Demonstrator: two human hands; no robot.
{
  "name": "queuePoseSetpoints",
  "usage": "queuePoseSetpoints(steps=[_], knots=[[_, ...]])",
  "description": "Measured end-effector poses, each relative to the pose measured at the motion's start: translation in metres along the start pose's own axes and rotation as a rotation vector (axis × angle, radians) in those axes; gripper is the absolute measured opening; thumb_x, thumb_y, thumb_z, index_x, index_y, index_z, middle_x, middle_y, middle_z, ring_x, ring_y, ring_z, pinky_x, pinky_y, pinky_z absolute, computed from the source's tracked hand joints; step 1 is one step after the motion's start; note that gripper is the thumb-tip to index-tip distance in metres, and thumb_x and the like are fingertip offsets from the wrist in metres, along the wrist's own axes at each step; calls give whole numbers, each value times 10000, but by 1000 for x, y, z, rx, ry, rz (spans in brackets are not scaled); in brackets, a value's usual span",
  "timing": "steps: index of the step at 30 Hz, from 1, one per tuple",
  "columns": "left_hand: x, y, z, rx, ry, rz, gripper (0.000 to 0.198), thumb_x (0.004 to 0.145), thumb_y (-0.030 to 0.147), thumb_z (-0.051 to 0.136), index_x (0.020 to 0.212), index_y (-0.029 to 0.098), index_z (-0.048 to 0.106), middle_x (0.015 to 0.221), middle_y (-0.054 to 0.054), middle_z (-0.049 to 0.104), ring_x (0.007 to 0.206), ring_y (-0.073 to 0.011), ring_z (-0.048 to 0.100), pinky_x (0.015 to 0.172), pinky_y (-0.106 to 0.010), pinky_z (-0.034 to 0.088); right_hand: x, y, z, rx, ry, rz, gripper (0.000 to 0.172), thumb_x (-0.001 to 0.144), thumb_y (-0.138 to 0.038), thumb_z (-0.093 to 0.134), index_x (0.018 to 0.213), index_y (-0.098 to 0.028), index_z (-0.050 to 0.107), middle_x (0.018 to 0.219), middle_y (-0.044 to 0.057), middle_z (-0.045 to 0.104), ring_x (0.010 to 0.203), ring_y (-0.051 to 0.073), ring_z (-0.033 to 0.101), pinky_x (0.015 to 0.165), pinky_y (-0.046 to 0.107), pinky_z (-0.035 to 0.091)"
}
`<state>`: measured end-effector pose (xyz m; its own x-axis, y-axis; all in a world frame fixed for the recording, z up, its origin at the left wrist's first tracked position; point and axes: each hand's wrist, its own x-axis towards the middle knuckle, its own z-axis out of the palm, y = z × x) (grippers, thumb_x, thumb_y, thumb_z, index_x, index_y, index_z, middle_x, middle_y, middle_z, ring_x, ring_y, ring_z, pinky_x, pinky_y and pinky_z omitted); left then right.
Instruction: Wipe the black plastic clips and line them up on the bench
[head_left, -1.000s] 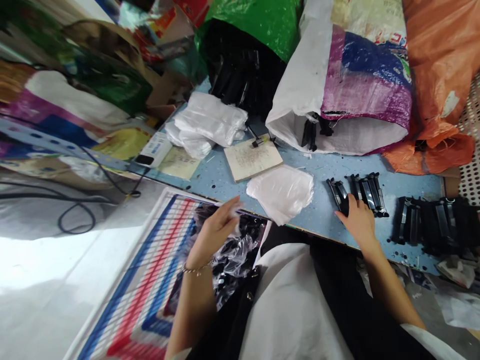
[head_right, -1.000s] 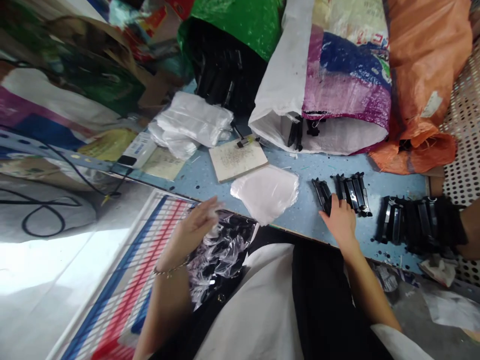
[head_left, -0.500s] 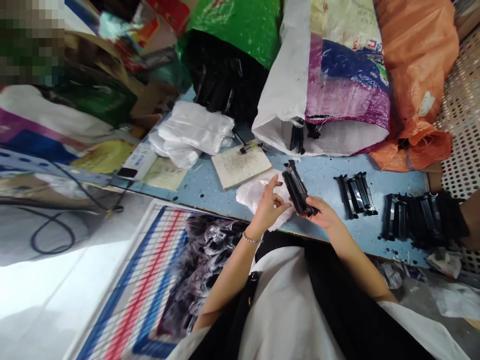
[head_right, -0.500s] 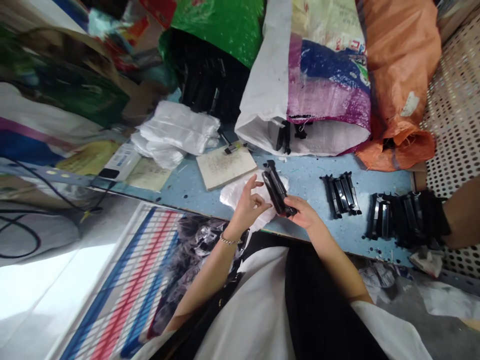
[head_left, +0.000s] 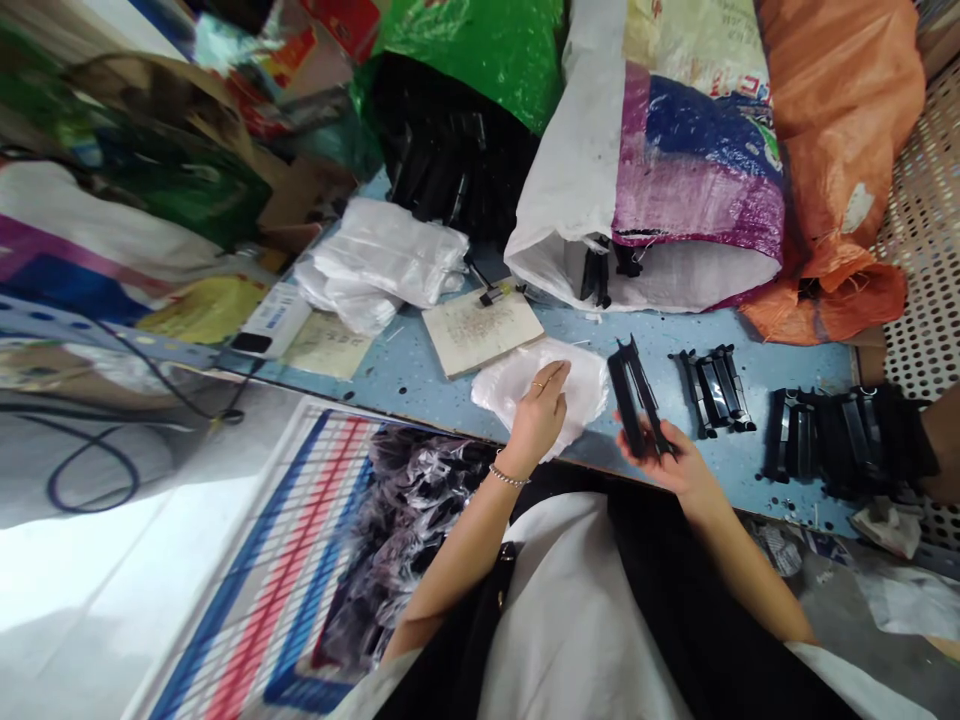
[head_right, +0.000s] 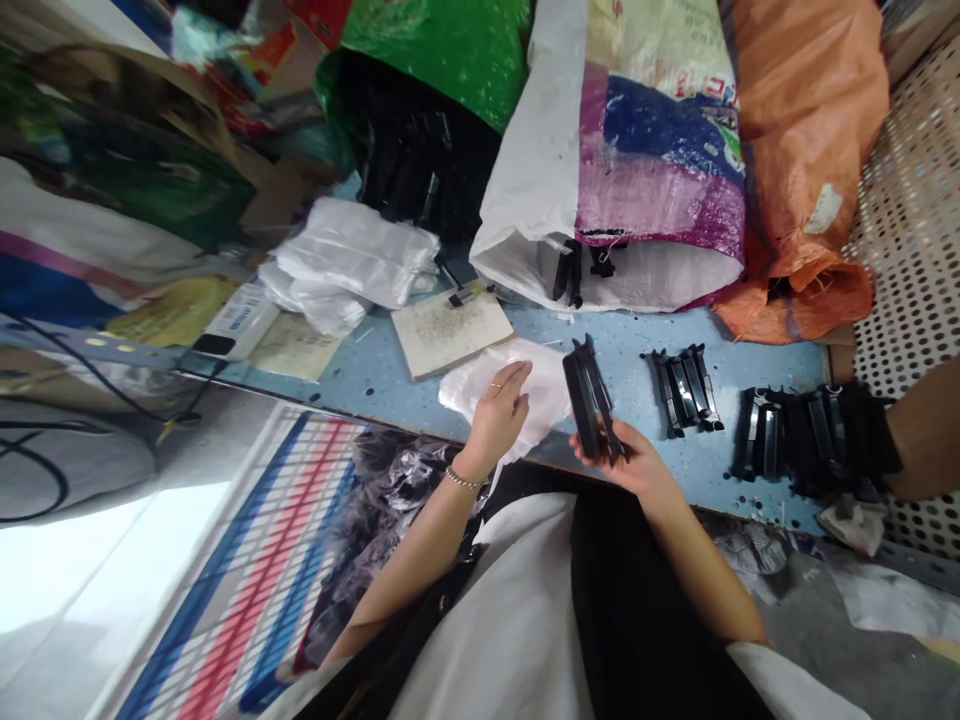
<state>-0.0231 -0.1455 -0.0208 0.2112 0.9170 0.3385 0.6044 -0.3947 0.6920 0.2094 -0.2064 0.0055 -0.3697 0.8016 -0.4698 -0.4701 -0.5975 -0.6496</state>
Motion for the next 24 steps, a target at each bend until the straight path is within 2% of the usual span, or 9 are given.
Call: queuePoseSetpoints(steps=[3,5,8,10,15,18,21,22,24], knots=[[1,4,2,-77,-19,33,648,870,11,438,1492,192,432,1466,-153,505,1361,-240,520,1096,-412,509,-16,10,0,32,-107,187,602,838,-678,561,1139,-166,661,1027,123,716,791,187,661,605,284,542],[-1,6,0,-132,-36,62,699,857,-14,422,1518,214,402,1490,-146,482,1392,-234,488,1113,-404,492,-12,15,0,74,-149,272,613,873,-686,490,1122,-152,659,958,100,707,710,148,625,545,240,510],[-8,14,-9,-220,-82,92,686,889,4,418,1533,237,389,1499,-148,474,1377,-228,504,1091,-387,512,11,16,-2,93,-220,284,670,859,-732,459,1083,-135,663,747,31,652,500,92,453,412,198,402],[-16,22,-13,-274,-155,139,669,912,24,417,1539,251,383,1491,-142,492,1371,-226,513,1110,-404,500,28,16,-2,9,-178,215,631,829,-731,512,1013,-147,667,687,11,626,458,87,388,377,203,346],[-34,43,-3,-276,-355,285,765,880,4,414,1586,263,275,1528,-131,463,1435,-235,448,1164,-451,458,39,19,19,-312,114,-72,303,784,-485,713,887,-206,655,750,-6,639,662,146,575,588,255,492],[-37,53,-6,-212,-283,268,725,881,41,486,1563,229,330,1460,-155,521,1368,-251,525,1101,-438,522,16,13,36,-512,14,-192,431,784,-383,739,1175,-229,647,1079,32,687,949,184,639,853,322,539],[-45,62,-54,-196,-180,143,493,942,149,545,1421,265,540,1244,-102,675,1164,-214,665,1015,-383,573,-11,-8,32,-624,-170,-154,549,861,-373,679,1379,-248,552,1247,68,652,1082,211,634,953,374,512],[-51,63,-79,-179,-194,73,438,948,198,569,1378,282,584,1190,-82,704,1125,-209,682,1002,-368,575,-17,-18,23,-713,-131,-163,504,895,-391,637,1371,-242,565,1236,79,657,1070,221,639,946,390,511],[-68,53,-132,-115,-354,-49,406,942,296,597,1346,330,619,1125,-44,741,1061,-205,710,960,-332,585,-23,-37,-1,-999,136,-251,437,929,-419,577,1314,-215,609,1224,118,651,1053,255,630,933,431,501]])
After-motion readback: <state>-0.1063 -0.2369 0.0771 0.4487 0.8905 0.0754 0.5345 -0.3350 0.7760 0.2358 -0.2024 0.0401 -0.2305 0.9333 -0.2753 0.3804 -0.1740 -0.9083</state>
